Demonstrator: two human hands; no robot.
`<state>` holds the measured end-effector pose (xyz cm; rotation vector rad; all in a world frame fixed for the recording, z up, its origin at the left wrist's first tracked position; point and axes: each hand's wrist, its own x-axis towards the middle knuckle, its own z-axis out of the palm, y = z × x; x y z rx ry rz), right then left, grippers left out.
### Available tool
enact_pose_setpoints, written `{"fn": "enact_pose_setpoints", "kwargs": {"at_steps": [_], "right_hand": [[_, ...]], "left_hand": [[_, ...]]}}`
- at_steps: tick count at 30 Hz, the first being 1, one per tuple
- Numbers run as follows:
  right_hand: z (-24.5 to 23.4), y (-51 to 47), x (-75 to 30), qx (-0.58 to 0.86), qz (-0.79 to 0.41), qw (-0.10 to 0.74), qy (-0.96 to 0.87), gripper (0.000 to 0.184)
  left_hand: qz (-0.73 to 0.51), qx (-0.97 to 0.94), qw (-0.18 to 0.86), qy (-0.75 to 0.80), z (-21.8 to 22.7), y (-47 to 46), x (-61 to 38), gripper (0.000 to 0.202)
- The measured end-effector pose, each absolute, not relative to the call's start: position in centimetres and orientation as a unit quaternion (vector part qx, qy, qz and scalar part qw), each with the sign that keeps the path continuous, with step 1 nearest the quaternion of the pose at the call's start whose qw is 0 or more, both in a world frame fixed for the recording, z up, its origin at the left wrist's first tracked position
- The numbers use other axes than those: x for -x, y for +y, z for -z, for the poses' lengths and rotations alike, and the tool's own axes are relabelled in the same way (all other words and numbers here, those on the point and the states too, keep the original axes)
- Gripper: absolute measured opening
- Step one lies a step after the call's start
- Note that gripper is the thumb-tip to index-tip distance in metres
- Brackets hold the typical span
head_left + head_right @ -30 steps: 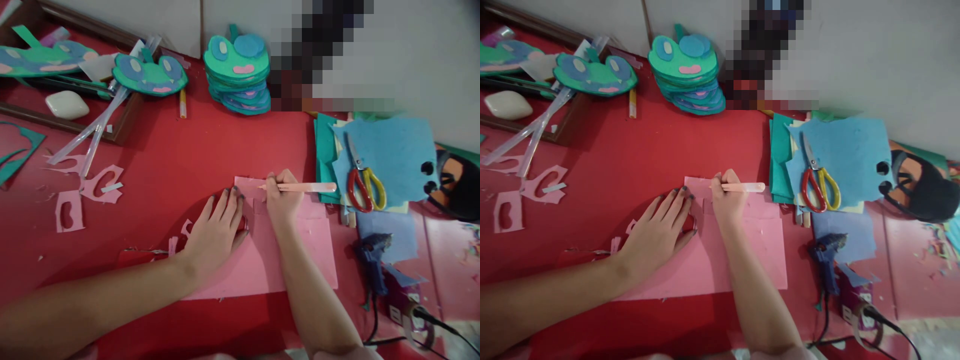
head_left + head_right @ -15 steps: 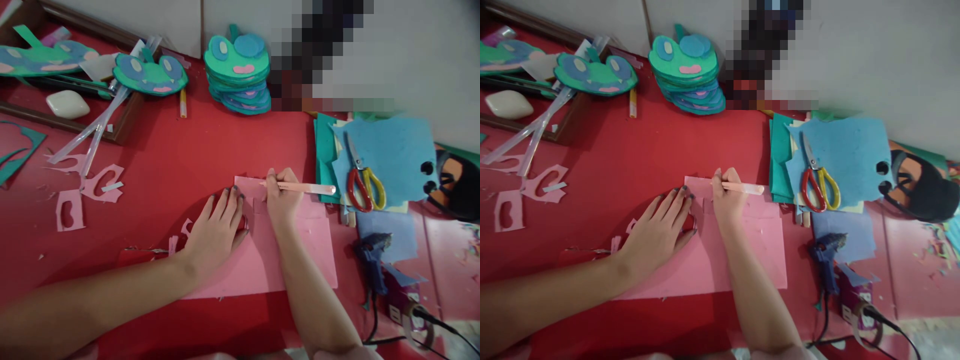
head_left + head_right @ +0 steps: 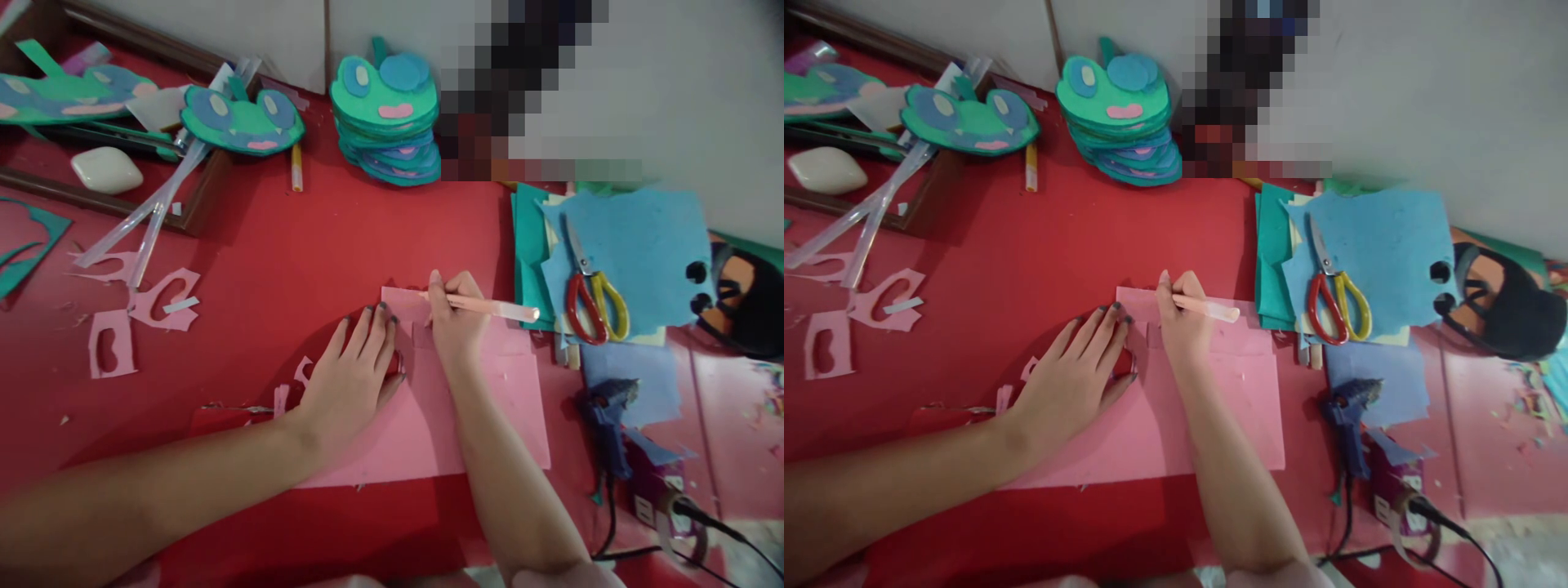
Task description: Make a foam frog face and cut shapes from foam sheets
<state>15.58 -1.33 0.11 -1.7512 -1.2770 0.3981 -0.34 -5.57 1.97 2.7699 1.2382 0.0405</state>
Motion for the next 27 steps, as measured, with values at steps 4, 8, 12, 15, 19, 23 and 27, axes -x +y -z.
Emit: {"fn": "enact_pose_setpoints", "kwargs": {"at_steps": [4,8,12,15,19,23,27], "right_hand": [[-0.08,-1.39,-15.47,0.705,-0.179,0.451,-0.518,0.036],[0.01,-1.45,-15.20,0.698,-0.197,0.447,-0.523,0.036],[0.04,-1.43,-15.01,0.695,-0.204,0.454,-0.519,0.037],[-0.01,-1.38,-14.98,0.689,-0.218,0.460,-0.516,0.037],[-0.12,-1.36,-14.96,0.687,-0.223,0.455,-0.521,0.037],[-0.19,-1.36,-14.95,0.685,-0.228,0.449,-0.526,0.037],[-0.17,-1.33,-14.99,0.680,-0.235,0.452,-0.528,0.038]], "left_hand": [[-0.017,-0.912,0.050,0.407,-1.96,-5.48,0.33,0.055],[-0.017,-0.912,0.056,0.406,-1.94,-5.50,0.40,0.054],[-0.018,-0.911,0.061,0.407,-1.97,-5.56,0.45,0.053],[-0.017,-0.910,0.068,0.410,-2.01,-5.55,0.45,0.053],[-0.019,-0.908,0.076,0.412,-2.00,-5.54,0.45,0.052],[-0.020,-0.909,0.069,0.410,-1.92,-5.59,0.48,0.053],[-0.020,-0.910,0.065,0.408,-1.84,-5.62,0.48,0.053]]}}
